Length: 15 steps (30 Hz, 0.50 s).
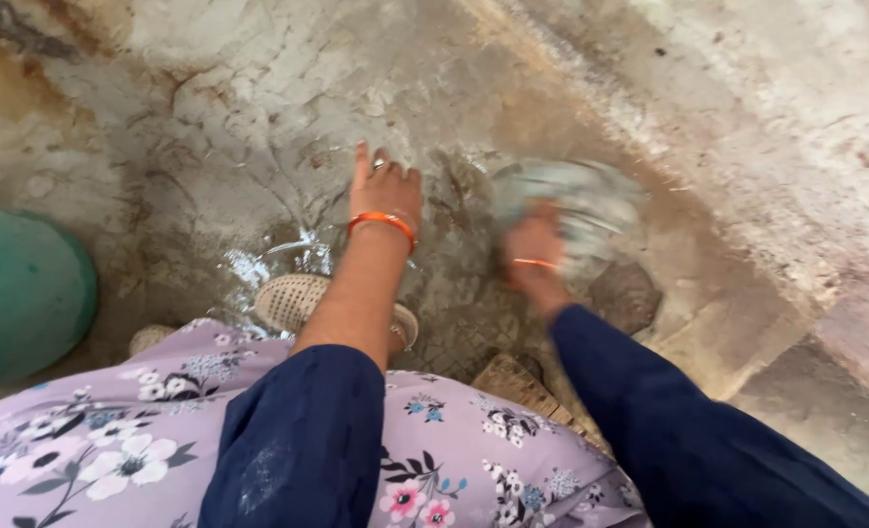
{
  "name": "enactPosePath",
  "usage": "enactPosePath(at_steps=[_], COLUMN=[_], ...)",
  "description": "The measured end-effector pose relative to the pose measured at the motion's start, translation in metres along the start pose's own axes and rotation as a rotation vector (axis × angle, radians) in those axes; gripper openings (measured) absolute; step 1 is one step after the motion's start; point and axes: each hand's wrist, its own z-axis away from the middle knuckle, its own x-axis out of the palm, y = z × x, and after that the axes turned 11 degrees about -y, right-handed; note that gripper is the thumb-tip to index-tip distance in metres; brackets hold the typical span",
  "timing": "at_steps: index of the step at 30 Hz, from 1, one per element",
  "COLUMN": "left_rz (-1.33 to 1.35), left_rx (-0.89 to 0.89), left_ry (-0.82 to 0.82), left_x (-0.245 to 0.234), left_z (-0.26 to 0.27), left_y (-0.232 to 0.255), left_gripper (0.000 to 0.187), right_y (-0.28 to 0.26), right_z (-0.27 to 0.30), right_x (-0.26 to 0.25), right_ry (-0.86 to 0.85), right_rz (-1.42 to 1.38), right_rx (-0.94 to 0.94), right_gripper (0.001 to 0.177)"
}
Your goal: Cleaning a floor with a cloth and bucket of water.
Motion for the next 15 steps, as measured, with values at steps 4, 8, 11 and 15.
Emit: enactPosePath(at_steps=[4, 8, 11, 15], left_rz=[-0.001, -0.079, -0.011, 0.103], left_rx=[0.008, 0.033, 0.041, 0.064], left_ry=[0.066, 0.051, -0.018, -0.038], left_x=[0.002, -0.003, -0.007, 0.006], left_z=[0.005, 0.020, 0.030, 0.023], left_y=[0.012, 0.009, -0.006, -0.032], left_gripper=[0.044, 0.053, 0.057, 0.082], right_y=[-0.142, -0.178, -0.100, 0.060], right_z=[-0.022, -0.078, -0.061, -0.044], right_x=[-0.031, 0.014, -0.069, -0.017], right_ry=[-0.073, 0.411, 0.224, 0.362], right_rz=[-1.071, -1.231, -1.023, -0.577], right_rx=[-0.281, -0.867, -0.525, -0.052], right_gripper=[0.034, 0.047, 0.034, 0.021])
